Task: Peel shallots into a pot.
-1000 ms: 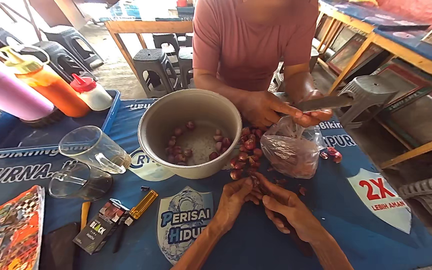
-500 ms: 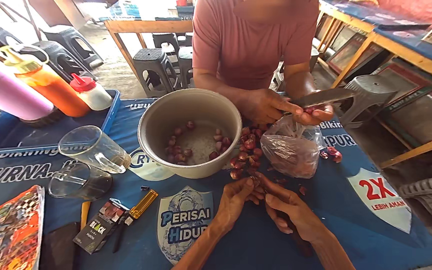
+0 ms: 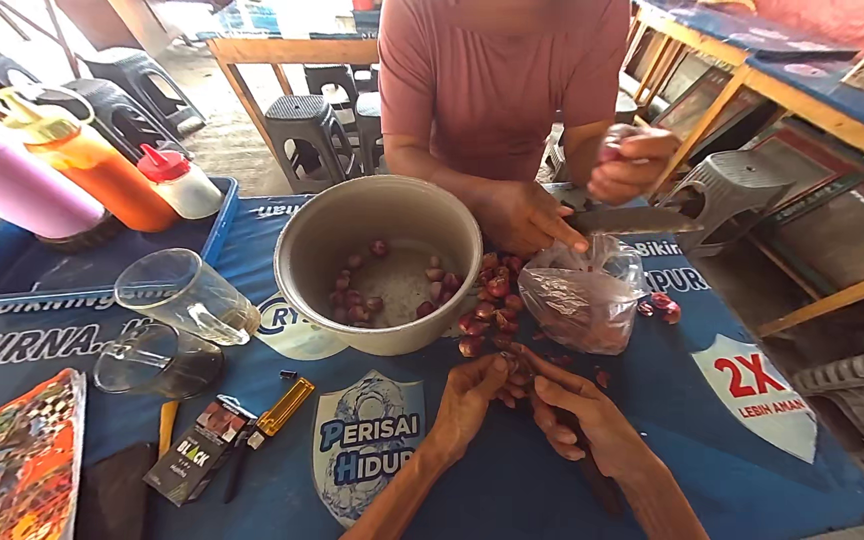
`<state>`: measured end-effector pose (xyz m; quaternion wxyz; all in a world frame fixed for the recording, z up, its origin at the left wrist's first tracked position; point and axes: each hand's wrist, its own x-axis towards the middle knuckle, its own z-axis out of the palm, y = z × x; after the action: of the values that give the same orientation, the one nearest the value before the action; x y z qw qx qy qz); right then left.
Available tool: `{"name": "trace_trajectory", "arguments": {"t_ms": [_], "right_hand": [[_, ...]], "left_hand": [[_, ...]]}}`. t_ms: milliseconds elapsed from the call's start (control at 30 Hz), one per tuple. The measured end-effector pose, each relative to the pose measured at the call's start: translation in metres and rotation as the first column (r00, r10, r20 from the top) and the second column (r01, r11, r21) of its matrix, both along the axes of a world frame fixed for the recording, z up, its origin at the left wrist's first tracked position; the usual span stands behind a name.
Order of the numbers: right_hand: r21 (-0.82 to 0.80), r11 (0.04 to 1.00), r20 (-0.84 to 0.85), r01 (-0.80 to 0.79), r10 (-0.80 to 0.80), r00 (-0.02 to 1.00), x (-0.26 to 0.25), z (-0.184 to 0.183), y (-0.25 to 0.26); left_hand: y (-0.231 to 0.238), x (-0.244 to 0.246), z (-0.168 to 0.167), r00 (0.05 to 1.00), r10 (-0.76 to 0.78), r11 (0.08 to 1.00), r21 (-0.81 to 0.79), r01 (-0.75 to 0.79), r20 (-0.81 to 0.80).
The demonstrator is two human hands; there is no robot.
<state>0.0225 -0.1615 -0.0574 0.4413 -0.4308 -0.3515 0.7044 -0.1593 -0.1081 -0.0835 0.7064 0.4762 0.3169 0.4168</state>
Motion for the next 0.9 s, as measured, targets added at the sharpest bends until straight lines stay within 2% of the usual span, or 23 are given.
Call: {"name": "trace_trajectory", "arguments": {"t_ms": [133,300,367,600,700,900], "right_hand": [[0.066,0.996,0.069,-0.066,0.062,0.996,0.0007,-0.0014,-0.0012],[0.113,0.994,0.225,-0.016,-0.01,0.974,-0.0022,0.0,-0.0008],[0.101,0.995,0.209,-0.009,-0.012,0.978,-0.0006,-0.0002,-0.0006],[-0.089,0.996,-0.11,-0.023,0.013,0.994,0.0071,0.0003,0.0011],[-0.066,0.998,-0.091,-0.016,0.01,0.996,0.0064,-0.0009,0.0],[0.053,0.998,0.064,-0.036,0.033,0.997,0.0029,-0.0021,-0.0033]], "left_hand": [[-0.0002,-0.0007,-0.0003,1.0,0.011,1.0,-0.006,-0.011,0.008],[-0.0017,0.0007,-0.0006,1.0,0.016,0.999,0.038,-0.015,-0.021],[-0.0015,0.0013,-0.0011,0.999,0.012,0.999,0.052,-0.01,-0.03],[0.0003,-0.0003,-0.0038,0.999,-0.032,0.993,0.109,0.036,-0.04],[-0.0002,-0.0007,-0.0035,0.999,-0.036,0.993,0.108,0.04,-0.033],[-0.0012,-0.0018,-0.0033,0.999,-0.016,0.99,0.137,0.023,-0.05]]}}
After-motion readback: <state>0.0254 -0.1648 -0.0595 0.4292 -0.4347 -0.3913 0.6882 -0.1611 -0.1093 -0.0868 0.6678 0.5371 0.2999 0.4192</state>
